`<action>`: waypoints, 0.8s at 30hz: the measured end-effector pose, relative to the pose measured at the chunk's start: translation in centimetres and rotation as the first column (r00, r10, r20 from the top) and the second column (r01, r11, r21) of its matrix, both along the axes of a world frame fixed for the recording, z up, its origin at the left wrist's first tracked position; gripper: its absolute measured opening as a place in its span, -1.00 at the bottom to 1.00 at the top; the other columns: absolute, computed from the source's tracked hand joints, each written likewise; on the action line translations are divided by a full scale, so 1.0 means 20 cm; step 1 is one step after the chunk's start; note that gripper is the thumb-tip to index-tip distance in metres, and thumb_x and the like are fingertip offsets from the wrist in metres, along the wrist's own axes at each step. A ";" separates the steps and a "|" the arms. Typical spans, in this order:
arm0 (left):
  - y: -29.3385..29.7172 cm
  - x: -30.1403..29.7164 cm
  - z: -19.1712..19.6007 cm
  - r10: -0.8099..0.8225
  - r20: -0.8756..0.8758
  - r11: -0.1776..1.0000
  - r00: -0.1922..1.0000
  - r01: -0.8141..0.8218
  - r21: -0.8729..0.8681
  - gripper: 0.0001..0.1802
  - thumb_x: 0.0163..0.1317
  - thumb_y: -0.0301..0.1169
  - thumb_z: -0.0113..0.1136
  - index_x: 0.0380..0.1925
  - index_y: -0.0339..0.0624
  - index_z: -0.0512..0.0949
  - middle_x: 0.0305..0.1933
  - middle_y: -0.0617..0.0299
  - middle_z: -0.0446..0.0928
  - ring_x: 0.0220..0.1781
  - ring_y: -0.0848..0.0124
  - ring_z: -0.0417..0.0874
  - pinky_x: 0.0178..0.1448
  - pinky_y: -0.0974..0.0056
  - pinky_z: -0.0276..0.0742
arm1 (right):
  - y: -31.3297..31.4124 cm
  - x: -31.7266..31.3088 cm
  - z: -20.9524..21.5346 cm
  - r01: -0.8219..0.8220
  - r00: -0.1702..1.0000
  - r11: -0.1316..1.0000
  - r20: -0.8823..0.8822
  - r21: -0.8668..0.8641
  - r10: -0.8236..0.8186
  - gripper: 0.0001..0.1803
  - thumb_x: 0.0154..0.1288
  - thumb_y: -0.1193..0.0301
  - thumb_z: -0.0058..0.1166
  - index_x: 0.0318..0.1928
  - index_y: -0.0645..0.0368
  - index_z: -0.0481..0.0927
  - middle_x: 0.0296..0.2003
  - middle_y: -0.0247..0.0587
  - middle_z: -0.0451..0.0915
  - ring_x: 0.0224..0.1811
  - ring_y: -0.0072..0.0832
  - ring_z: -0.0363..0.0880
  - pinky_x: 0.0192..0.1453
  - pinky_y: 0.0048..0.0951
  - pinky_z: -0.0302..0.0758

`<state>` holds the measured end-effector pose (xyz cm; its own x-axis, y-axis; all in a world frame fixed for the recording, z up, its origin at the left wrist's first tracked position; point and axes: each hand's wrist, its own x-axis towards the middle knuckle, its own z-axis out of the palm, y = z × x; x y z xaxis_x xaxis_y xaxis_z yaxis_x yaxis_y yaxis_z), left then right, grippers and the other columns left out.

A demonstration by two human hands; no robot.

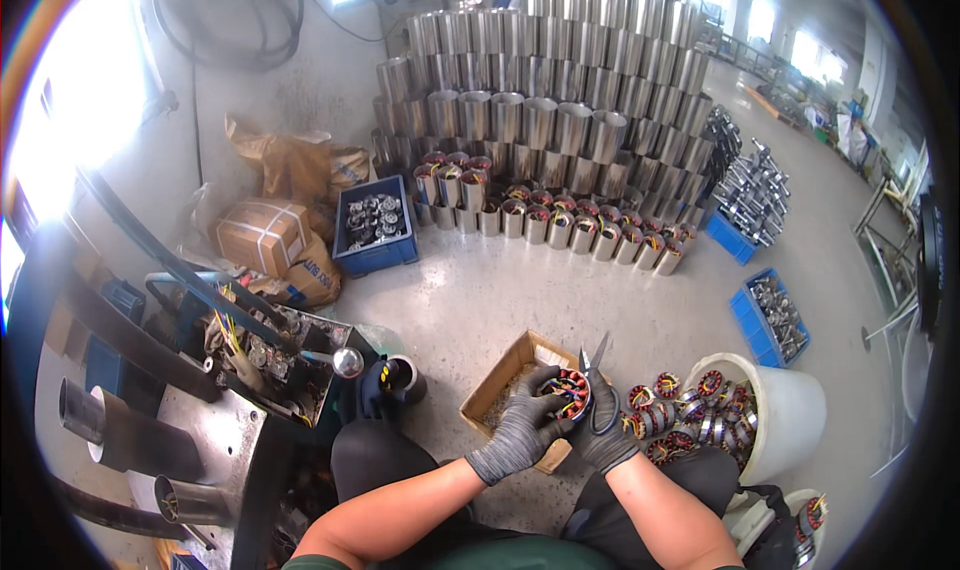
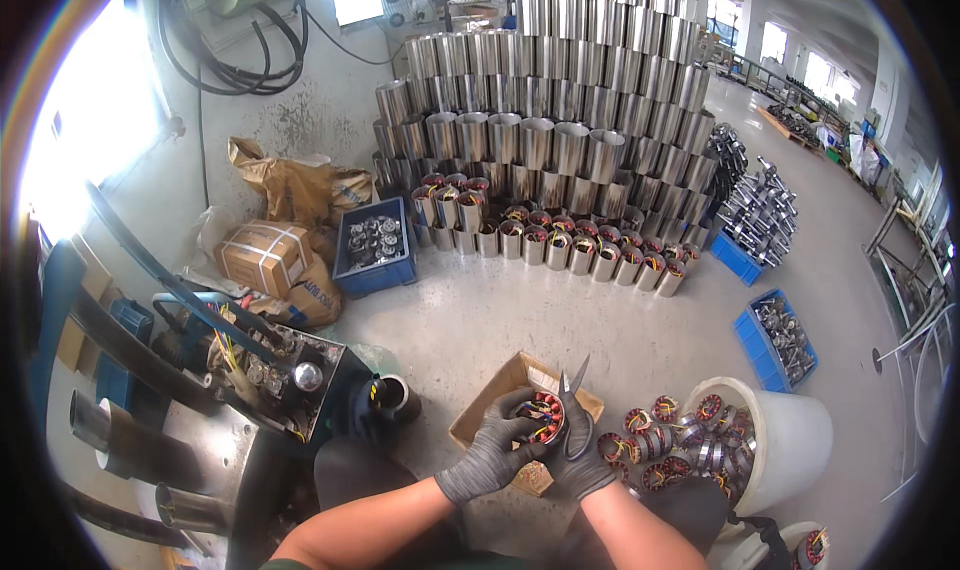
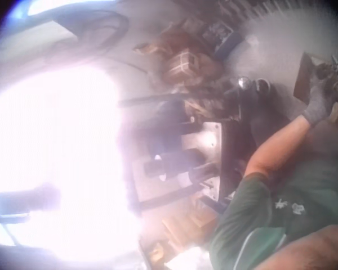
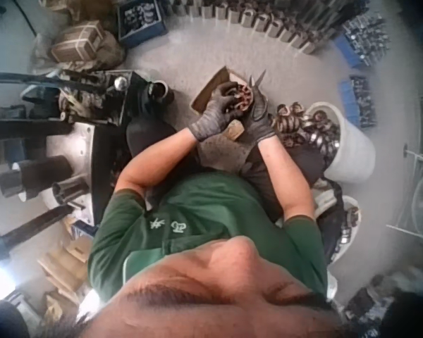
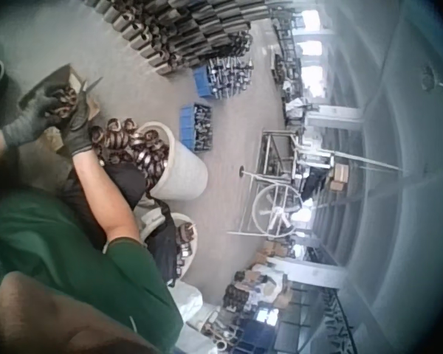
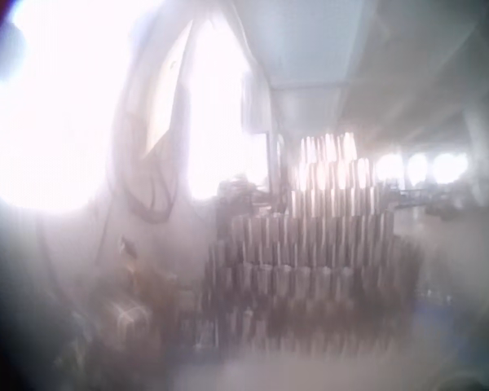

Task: Trimming wires and preparing motor stator components in a factory.

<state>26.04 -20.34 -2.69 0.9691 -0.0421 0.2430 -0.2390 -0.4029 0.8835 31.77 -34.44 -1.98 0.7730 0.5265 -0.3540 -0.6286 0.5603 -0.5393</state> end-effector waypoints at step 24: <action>0.08 0.03 -0.18 0.008 -0.250 0.776 0.968 -0.164 -0.609 -0.86 0.32 -0.53 0.20 -0.17 -0.33 0.63 0.22 0.17 0.36 0.18 0.37 0.50 0.18 0.28 0.59 | 0.04 -0.06 -0.08 0.053 0.885 0.946 0.453 -0.319 0.103 -0.55 0.47 0.18 0.01 0.17 0.25 0.39 -0.03 -0.19 0.57 -0.04 -0.50 0.62 0.05 -0.46 0.60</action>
<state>26.68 -18.79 -6.20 0.9911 0.1284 -0.0342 0.0021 0.2423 0.9702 30.63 -33.71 -3.61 0.8756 0.4699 -0.1122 -0.2780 0.3002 -0.9124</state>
